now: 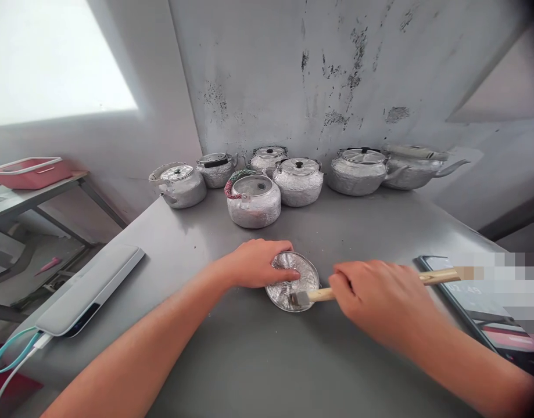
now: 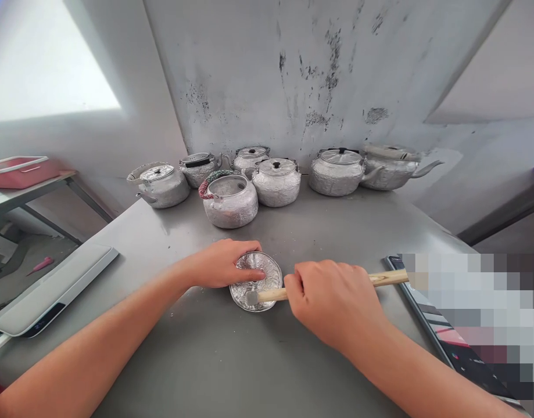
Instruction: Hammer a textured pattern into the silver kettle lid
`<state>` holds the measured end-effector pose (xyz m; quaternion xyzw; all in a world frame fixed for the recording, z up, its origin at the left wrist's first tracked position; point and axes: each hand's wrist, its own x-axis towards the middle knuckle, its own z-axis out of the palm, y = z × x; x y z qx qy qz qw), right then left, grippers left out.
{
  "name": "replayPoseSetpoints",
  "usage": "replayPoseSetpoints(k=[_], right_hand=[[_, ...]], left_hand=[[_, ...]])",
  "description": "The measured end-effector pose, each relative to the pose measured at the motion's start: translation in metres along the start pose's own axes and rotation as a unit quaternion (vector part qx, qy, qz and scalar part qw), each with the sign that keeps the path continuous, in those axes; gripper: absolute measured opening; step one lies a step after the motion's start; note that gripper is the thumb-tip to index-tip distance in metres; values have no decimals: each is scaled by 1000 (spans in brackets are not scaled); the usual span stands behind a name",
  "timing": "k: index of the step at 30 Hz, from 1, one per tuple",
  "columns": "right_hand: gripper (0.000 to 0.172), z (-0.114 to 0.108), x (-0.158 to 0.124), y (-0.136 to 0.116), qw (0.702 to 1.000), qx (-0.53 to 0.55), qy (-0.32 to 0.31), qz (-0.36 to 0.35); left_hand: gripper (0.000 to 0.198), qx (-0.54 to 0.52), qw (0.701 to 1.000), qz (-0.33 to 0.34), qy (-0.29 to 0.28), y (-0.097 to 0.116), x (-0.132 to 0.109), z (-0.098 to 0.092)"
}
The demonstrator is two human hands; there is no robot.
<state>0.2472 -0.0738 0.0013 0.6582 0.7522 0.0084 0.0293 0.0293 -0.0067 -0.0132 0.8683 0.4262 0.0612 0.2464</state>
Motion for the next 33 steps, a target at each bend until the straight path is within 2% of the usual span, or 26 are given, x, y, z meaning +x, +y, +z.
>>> replayPoseSetpoints(k=[13, 23, 33], right_hand=[[30, 1, -3, 2, 1000, 7, 14, -9], [36, 4, 4, 4, 999, 29, 23, 18], [34, 2, 2, 2, 999, 41, 32, -8]], left_hand=[[33, -6, 1000, -9, -9, 3, -1, -1], [35, 8, 1000, -11, -7, 6, 0, -3], [36, 6, 1000, -14, -14, 6, -2, -3]])
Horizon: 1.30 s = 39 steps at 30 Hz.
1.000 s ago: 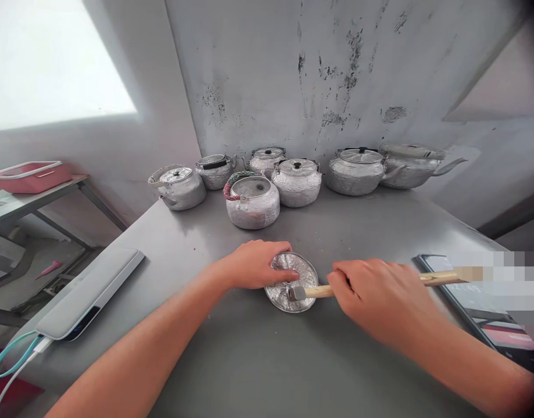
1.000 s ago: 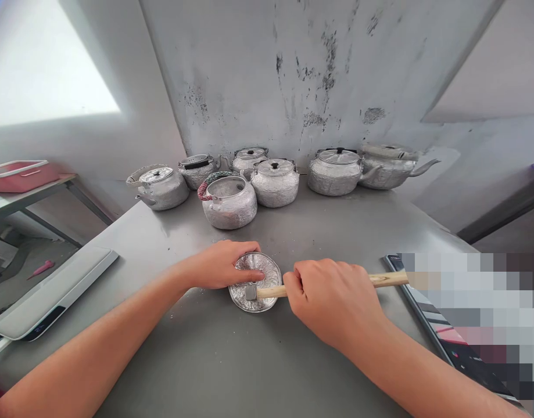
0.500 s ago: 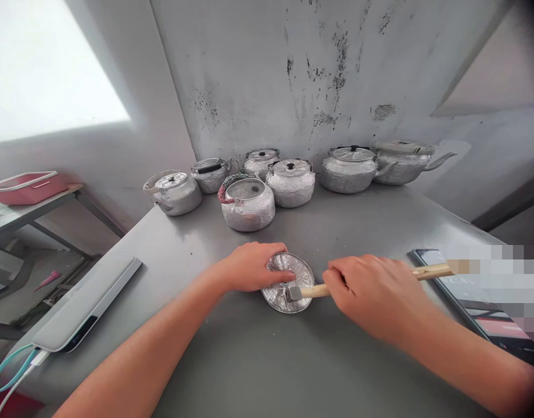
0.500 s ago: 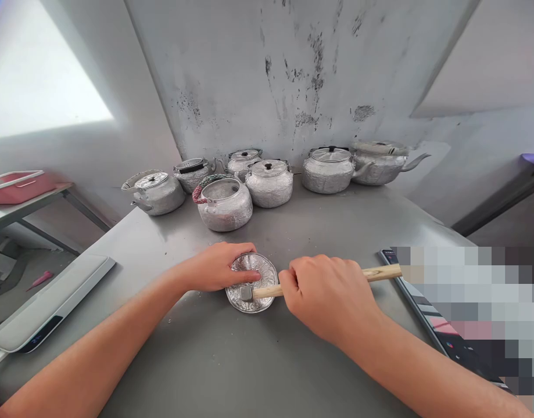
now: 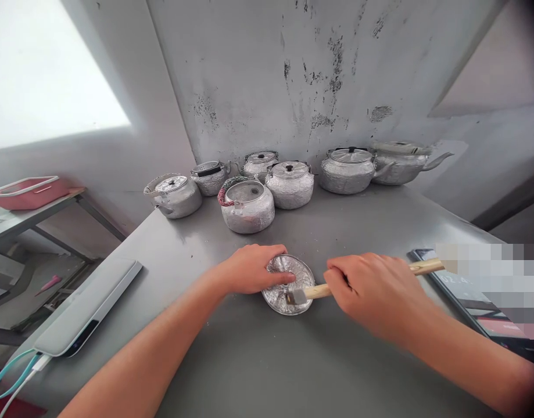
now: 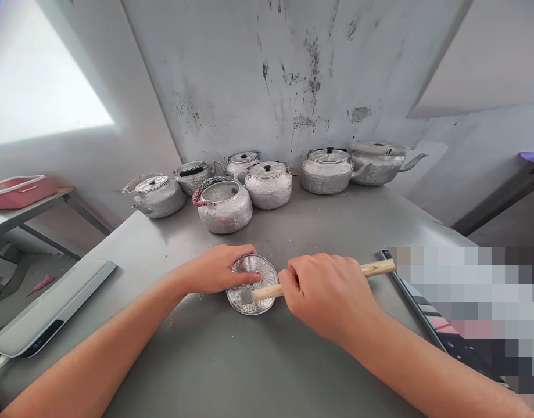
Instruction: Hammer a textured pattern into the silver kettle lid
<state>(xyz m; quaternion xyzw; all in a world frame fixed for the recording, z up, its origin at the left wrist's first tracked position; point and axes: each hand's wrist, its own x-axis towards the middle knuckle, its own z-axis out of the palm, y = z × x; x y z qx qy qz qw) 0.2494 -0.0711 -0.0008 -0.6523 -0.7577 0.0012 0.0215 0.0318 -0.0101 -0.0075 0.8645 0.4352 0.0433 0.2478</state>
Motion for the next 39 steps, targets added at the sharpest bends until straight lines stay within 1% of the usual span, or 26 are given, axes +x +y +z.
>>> replayPoseSetpoints(k=[5, 10, 15, 20, 24, 28, 32, 35, 39], right_hand=[[36, -3, -1, 1, 1000, 1, 8, 10], [33, -10, -1, 4, 999, 17, 21, 24], [30, -11, 1, 7, 1000, 0, -6, 14], [30, -3, 2, 5, 999, -9, -32, 1], [35, 0, 2, 1, 999, -20, -32, 13], [29, -6, 2, -2, 999, -44, -32, -4], [31, -11, -1, -4, 997, -62, -34, -1], [29, -11, -2, -5, 997, -73, -33, -14], [31, -8, 0, -4, 996, -79, -35, -11]], left_hand=[[35, -1, 1000, 1, -1, 0, 1, 0], [34, 0, 1000, 3, -1, 2, 0, -2], [41, -9, 1000, -3, 1, 2, 0, -2], [40, 4, 1000, -4, 9, 2, 0, 0], [40, 18, 1000, -11, 8, 3, 1, 0], [40, 21, 1000, -15, 6, 4, 1, 0], [41, 13, 1000, -20, 4, 3, 0, 1], [41, 15, 1000, -17, 4, 2, 0, 1], [43, 15, 1000, -13, 1, 1, 0, 1]])
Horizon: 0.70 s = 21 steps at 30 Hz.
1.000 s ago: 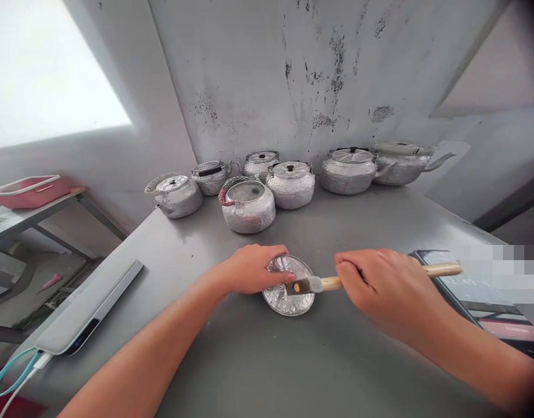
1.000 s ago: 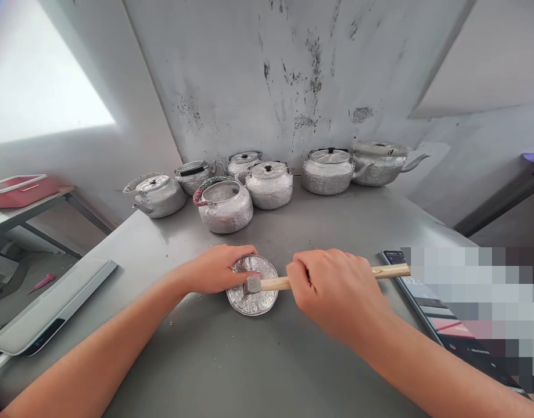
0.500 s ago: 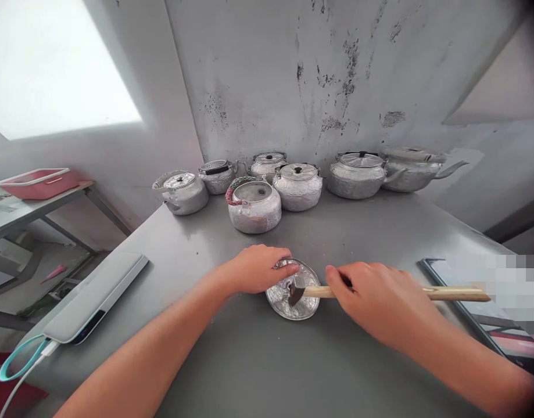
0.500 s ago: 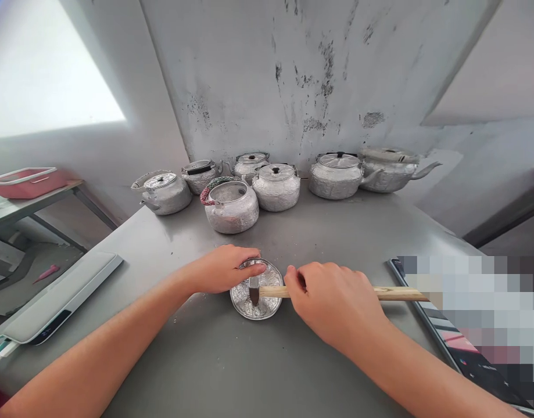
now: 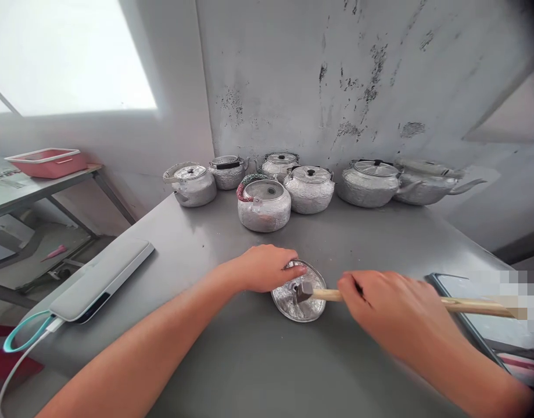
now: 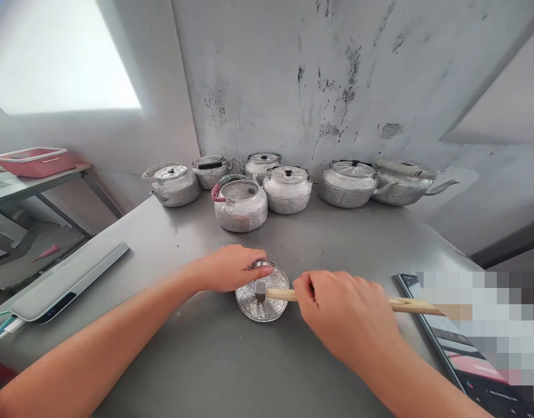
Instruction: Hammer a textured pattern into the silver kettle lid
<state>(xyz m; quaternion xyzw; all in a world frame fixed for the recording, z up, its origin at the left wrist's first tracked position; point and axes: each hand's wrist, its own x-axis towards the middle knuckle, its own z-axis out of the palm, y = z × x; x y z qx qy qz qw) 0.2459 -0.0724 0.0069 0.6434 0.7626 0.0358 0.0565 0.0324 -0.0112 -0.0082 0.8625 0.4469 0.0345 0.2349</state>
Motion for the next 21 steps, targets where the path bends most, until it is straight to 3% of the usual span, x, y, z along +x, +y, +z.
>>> replayPoseSetpoints(k=[21], right_hand=[[31, -2, -3, 0, 998, -53, -28, -30]], left_hand=[[42, -7, 1000, 14, -2, -1, 0, -1]])
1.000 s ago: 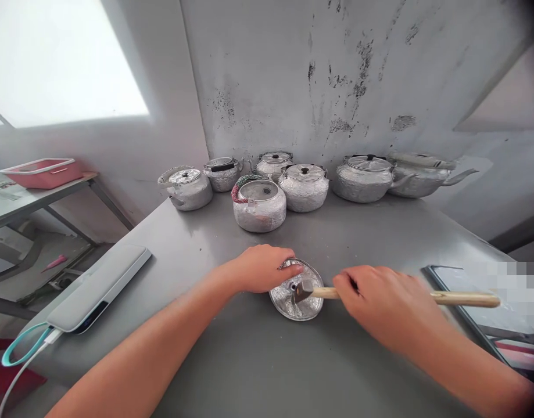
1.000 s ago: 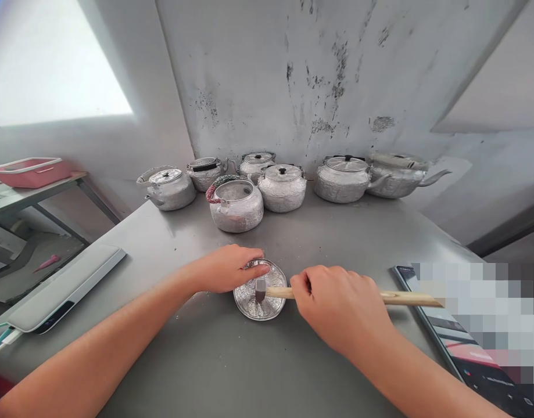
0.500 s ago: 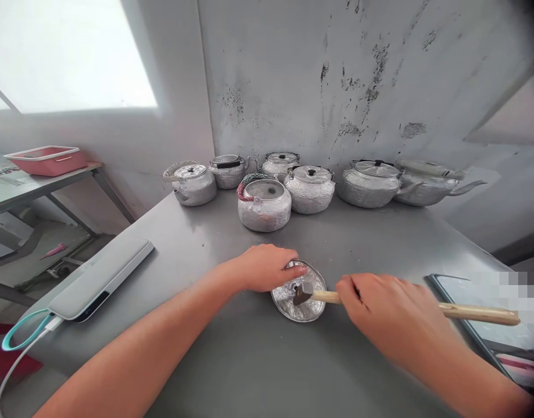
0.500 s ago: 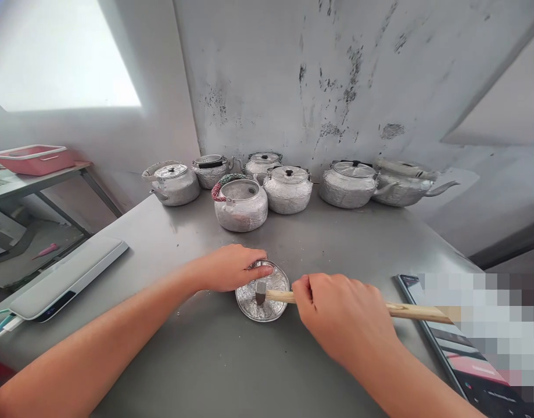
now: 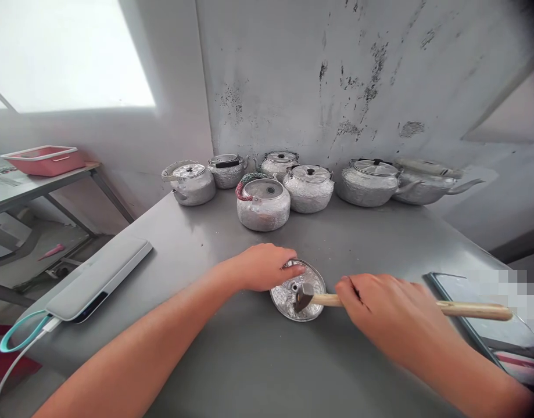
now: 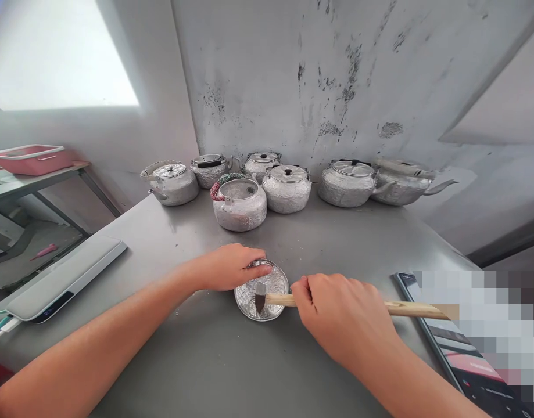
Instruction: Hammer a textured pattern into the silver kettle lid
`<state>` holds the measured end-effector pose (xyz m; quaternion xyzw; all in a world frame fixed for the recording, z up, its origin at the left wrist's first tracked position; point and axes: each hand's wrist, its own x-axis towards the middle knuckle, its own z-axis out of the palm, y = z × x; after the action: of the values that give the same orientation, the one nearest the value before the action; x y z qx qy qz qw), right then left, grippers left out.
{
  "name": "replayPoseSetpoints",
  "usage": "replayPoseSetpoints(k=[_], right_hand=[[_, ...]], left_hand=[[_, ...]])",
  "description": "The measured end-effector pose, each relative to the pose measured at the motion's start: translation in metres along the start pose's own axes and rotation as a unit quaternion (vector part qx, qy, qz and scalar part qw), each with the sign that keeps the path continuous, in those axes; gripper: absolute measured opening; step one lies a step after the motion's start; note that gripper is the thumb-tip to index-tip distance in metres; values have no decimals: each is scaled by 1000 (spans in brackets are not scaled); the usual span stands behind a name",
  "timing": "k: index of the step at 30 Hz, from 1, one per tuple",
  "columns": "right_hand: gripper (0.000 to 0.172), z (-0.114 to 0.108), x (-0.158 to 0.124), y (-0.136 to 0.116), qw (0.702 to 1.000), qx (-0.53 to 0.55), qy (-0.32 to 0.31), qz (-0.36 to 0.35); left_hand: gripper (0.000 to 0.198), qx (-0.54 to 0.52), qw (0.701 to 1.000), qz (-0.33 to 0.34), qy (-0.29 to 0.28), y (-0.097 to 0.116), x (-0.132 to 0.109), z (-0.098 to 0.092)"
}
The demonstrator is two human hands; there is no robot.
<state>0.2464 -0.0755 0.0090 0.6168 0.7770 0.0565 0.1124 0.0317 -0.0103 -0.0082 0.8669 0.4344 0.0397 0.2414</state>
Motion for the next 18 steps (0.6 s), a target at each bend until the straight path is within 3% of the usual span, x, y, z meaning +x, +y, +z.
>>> replayPoseSetpoints(k=[18], right_hand=[[28, 4, -2, -1, 999, 36, 14, 3]], left_hand=[[44, 18, 1000, -5, -2, 0, 0, 1]])
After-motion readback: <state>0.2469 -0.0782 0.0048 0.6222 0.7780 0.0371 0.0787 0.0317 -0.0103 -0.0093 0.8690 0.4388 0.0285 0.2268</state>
